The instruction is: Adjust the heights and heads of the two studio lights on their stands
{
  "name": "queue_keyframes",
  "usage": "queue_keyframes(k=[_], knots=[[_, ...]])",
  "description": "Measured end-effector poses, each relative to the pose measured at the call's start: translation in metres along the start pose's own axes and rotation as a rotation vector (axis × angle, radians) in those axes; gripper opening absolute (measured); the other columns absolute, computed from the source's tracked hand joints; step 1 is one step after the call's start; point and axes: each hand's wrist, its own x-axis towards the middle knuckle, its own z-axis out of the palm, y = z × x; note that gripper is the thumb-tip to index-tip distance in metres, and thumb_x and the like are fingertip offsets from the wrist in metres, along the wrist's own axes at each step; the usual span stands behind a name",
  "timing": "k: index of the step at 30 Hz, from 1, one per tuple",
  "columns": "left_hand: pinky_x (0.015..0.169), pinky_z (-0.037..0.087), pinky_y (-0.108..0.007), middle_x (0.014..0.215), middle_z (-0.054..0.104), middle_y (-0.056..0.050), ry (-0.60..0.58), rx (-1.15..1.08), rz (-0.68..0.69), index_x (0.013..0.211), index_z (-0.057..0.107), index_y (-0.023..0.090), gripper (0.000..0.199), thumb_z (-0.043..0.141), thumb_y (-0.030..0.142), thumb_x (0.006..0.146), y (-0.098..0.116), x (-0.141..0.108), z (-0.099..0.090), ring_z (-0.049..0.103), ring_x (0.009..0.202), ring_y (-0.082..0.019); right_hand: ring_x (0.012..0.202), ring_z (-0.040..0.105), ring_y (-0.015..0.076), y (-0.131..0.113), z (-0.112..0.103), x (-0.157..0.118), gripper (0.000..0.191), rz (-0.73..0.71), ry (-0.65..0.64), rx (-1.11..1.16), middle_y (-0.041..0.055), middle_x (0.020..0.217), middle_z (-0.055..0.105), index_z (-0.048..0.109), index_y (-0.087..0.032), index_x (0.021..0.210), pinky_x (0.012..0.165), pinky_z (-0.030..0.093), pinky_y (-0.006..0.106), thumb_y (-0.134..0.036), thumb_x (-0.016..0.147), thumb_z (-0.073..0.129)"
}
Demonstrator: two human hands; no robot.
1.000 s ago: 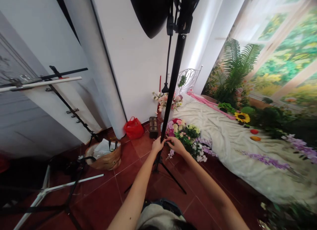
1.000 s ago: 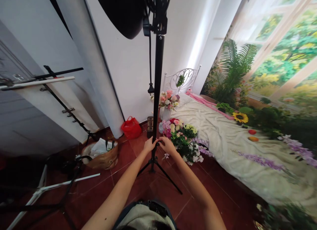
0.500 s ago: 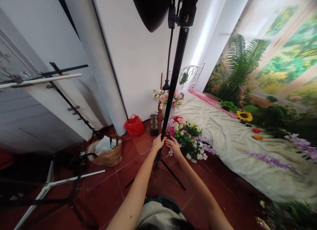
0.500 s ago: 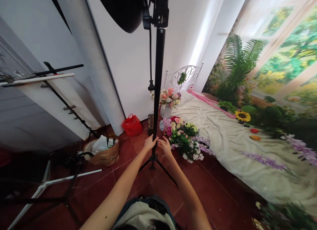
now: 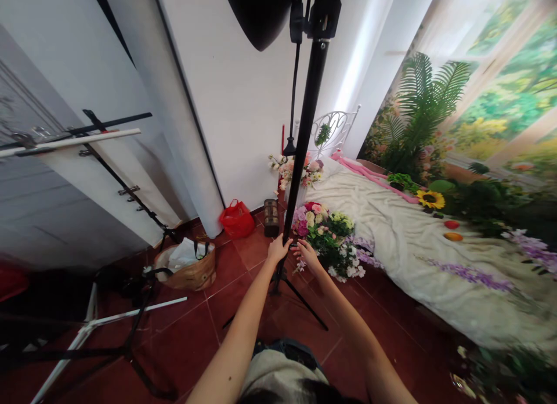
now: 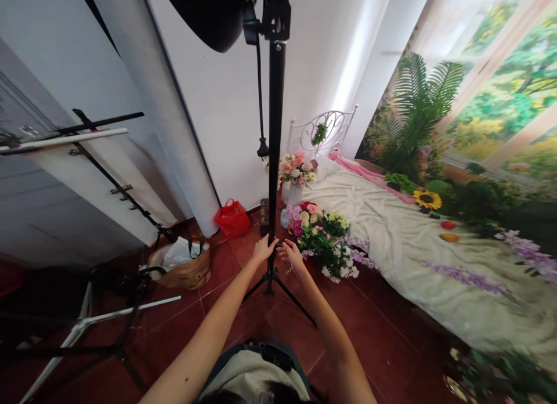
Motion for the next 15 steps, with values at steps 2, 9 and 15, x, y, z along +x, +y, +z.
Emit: queue_keyframes(k=[2, 9, 15], knots=[[0.091, 0.047, -0.029, 0.118, 0.068, -0.008, -0.010, 0.006, -0.019, 0.119, 0.058, 0.023, 0.041, 0.047, 0.051, 0.090, 0.002, 0.000, -0.001, 0.064, 0.108, -0.022, 0.069, 0.067, 0.0132, -0.004, 0.001, -0.005, 0.041, -0.017, -0.024, 0.062, 0.0075, 0.092, 0.073, 0.052, -0.020, 0.118, 0.052, 0.051, 0.019, -0.038, 0.082, 0.062], [0.089, 0.048, -0.029, 0.115, 0.069, -0.006, 0.001, -0.004, 0.013, 0.116, 0.059, 0.024, 0.039, 0.047, 0.051, 0.090, 0.003, -0.001, -0.002, 0.065, 0.105, -0.021, 0.077, 0.066, 0.0146, -0.011, 0.005, -0.019, 0.059, -0.137, 0.009, 0.031, 0.0074, 0.106, 0.072, 0.052, -0.022, 0.127, 0.052, 0.048, 0.019, -0.038, 0.073, 0.070], [0.092, 0.047, -0.030, 0.118, 0.068, -0.008, -0.004, 0.015, -0.018, 0.121, 0.058, 0.024, 0.044, 0.047, 0.053, 0.089, 0.005, -0.004, -0.004, 0.063, 0.110, -0.023, 0.073, 0.062, 0.0134, -0.008, 0.002, -0.016, 0.062, -0.285, -0.011, -0.061, 0.0083, 0.110, 0.071, 0.047, -0.021, 0.133, 0.048, 0.042, 0.018, -0.039, 0.076, 0.066]])
